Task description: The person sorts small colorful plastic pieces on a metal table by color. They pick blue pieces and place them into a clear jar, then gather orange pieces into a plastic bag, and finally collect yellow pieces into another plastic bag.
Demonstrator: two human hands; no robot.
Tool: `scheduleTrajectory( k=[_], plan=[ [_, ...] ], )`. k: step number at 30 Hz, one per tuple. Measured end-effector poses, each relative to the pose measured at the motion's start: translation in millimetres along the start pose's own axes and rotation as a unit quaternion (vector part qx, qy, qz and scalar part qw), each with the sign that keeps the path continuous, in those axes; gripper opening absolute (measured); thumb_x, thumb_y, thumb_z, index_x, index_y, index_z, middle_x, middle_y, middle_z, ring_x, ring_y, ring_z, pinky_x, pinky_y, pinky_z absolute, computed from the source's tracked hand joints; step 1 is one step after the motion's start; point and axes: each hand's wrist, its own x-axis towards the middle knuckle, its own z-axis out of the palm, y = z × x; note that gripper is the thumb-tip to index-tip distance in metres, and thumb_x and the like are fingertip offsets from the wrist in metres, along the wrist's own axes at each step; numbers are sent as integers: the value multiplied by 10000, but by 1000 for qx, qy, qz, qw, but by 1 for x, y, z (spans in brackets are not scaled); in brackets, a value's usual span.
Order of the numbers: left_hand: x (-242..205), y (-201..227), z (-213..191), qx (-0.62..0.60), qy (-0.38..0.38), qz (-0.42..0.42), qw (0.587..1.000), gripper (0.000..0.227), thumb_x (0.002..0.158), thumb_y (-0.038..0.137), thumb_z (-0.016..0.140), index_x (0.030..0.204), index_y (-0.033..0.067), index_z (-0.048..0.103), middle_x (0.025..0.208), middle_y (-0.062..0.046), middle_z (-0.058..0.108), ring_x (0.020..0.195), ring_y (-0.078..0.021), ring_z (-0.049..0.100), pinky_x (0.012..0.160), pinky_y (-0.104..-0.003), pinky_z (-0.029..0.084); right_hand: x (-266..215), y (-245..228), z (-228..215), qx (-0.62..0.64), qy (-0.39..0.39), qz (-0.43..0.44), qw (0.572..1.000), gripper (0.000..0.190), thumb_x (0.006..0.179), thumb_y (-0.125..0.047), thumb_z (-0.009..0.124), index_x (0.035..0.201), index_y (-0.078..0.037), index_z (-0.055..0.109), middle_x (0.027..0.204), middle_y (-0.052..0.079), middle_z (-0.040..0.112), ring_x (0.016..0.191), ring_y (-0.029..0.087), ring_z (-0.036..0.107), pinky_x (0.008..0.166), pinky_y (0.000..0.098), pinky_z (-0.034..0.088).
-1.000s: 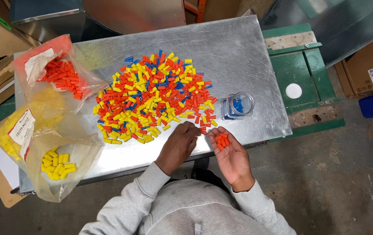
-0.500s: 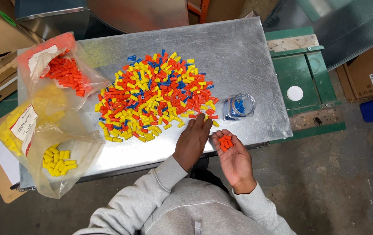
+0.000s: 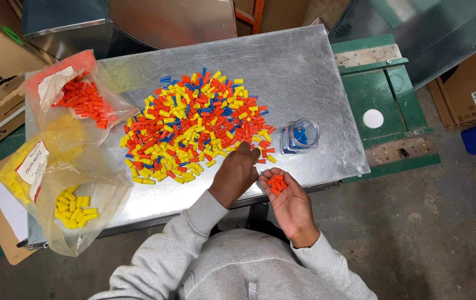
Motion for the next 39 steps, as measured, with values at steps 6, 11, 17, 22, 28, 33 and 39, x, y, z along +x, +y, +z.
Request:
scheduleTrajectory(
  k=[6,11,17,22,28,33,39],
  plan=[
    [-33,0,-50,-288,16,-9,957,246,974,117,908,1182,60,789,1132,-231,700,848,-329,767,732,-416,675,5,5,10,-19,-6,45,999,463,1212,-315,566,1494,35,682,1486,250,757,1389,345,728,1326,506,557],
    [-52,40,-63,-301,60,26,951,405,993,87,866,1377,33,752,1139,-240,681,844,-354,767,736,-462,680,18,15,5,17,-27,95,995,500,1231,-336,549,1579,2,672,1470,192,777,1306,272,740,1214,439,611],
    [-35,7,-47,-103,145,-3,984,385,1114,56,766,1496,21,731,1289,-257,722,1071,-430,775,939,-491,651,8,0,28,43,-5,92,995,489,1228,-289,554,1579,38,650,1568,273,725,1481,391,689,1350,515,534],
    [-20,-4,-19,61,124,21,990,412,1147,7,722,1558,-10,706,1412,-264,718,1262,-421,751,1103,-473,598,4,0,27,43,3,82,996,513,1232,-288,542,1602,58,625,1594,297,697,1518,418,667,1380,537,512],
    [-17,3,-26,135,93,50,985,435,1111,-55,750,1541,-18,700,1314,-278,743,1171,-402,778,968,-433,626,2,2,26,50,2,73,996,533,1234,-307,536,1597,72,626,1604,310,681,1529,432,654,1396,543,500],
    [-11,10,-38,155,49,51,985,387,1101,-23,728,1480,51,729,1248,-281,732,1116,-439,784,878,-463,659,10,7,18,49,-4,69,996,539,1232,-312,539,1600,73,620,1621,317,665,1536,439,646,1411,560,484],
    [4,-5,-30,121,23,60,991,460,1049,-53,738,1500,31,706,1233,-314,707,1097,-465,792,850,-466,680,11,9,21,42,-8,71,997,523,1238,-315,542,1590,61,632,1601,299,675,1506,421,661,1393,546,503]
  ],
)
